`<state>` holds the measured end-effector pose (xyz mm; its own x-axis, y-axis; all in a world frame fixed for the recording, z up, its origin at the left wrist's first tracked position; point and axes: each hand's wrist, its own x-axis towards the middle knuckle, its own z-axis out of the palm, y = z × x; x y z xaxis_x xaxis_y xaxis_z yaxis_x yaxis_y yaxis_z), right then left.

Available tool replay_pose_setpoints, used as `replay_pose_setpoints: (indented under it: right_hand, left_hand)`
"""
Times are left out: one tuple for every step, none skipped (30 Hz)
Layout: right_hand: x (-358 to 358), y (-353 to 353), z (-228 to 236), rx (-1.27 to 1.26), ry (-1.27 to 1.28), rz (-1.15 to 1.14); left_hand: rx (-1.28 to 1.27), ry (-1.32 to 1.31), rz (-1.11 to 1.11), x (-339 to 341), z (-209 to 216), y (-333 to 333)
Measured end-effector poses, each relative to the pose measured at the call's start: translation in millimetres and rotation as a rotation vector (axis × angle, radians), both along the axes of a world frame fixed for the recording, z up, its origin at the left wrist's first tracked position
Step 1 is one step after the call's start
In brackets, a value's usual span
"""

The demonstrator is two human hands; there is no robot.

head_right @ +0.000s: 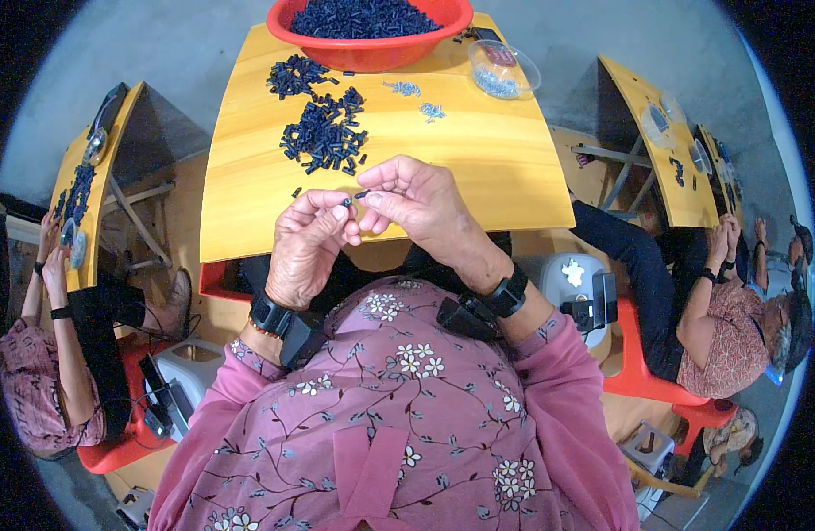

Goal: Sorting and inspecting small blue rubber or plastic components at a workstation.

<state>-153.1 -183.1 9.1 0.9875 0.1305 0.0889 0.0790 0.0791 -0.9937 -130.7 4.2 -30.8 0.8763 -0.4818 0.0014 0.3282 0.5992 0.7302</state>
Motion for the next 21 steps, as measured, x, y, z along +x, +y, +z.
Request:
replay_pose_setpoints:
  right_hand:
    - [0,0,-1,0.0,0.002,0.0]
    - [1,0,-4,0.018,-0.012,-0.01]
    - [1,-1,-5,0.037,-0.026,-0.017]
    - [1,-1,-5,0.036,-0.026,-0.016]
    - [1,-2,-4,0.013,-0.051,-0.022]
    - [1,-2,-4,-0.01,-0.076,-0.027]
    - [1,-2,-3,-0.011,-0.076,-0.026]
    - [0,-1,-2,-0.019,-0.079,-0.029]
    - [0,-1,0,-0.026,-0.081,-0.033]
    - [-1,0,2,-0.027,-0.081,-0.033]
    - [-2,2,5,-0.054,-0.086,-0.037]
    - [-3,3,6,-0.081,-0.091,-0.042]
    - [-3,4,7,-0.081,-0.091,-0.043]
    - [-3,4,7,-0.095,-0.099,-0.043]
    - [-3,5,8,-0.108,-0.107,-0.043]
    - [-3,6,9,-0.109,-0.107,-0.043]
    - [-3,6,10,-0.135,-0.112,-0.04]
    - [-3,7,11,-0.161,-0.117,-0.036]
    - [-3,7,11,-0.161,-0.116,-0.036]
    - [-4,8,12,-0.185,-0.133,-0.042]
    - [-4,8,12,-0.209,-0.149,-0.047]
  left_hand:
    - [-0.006,-0.003,-0.005,0,0,0]
    - [-0.007,-0.002,-0.005,0,1,0]
    - [-0.011,0.015,0.007,0,3,0]
    - [-0.014,0.031,0.02,0,5,0]
    - [-0.015,0.031,0.021,0,4,0]
    - [-0.006,0.039,0.02,0,4,0]
    - [0.002,0.047,0.018,0,4,0]
    - [0.002,0.046,0.019,0,4,0]
    - [0.0,0.041,0.016,-1,4,0]
    - [-0.002,0.036,0.012,-1,4,1]
    - [-0.003,0.036,0.012,-1,3,1]
    - [0.0,0.035,0.011,0,3,1]
    - [0.003,0.033,0.01,-1,2,1]
    - [0.003,0.033,0.01,-1,2,1]
    - [0.01,0.038,0.009,0,3,1]
    - [0.016,0.042,0.009,0,3,1]
    - [0.016,0.042,0.009,0,4,1]
    - [0.018,0.042,0.01,0,4,1]
    - [0.02,0.042,0.011,0,4,1]
    - [0.02,0.043,0.011,0,5,1]
    - [0.025,0.043,0.007,0,6,1]
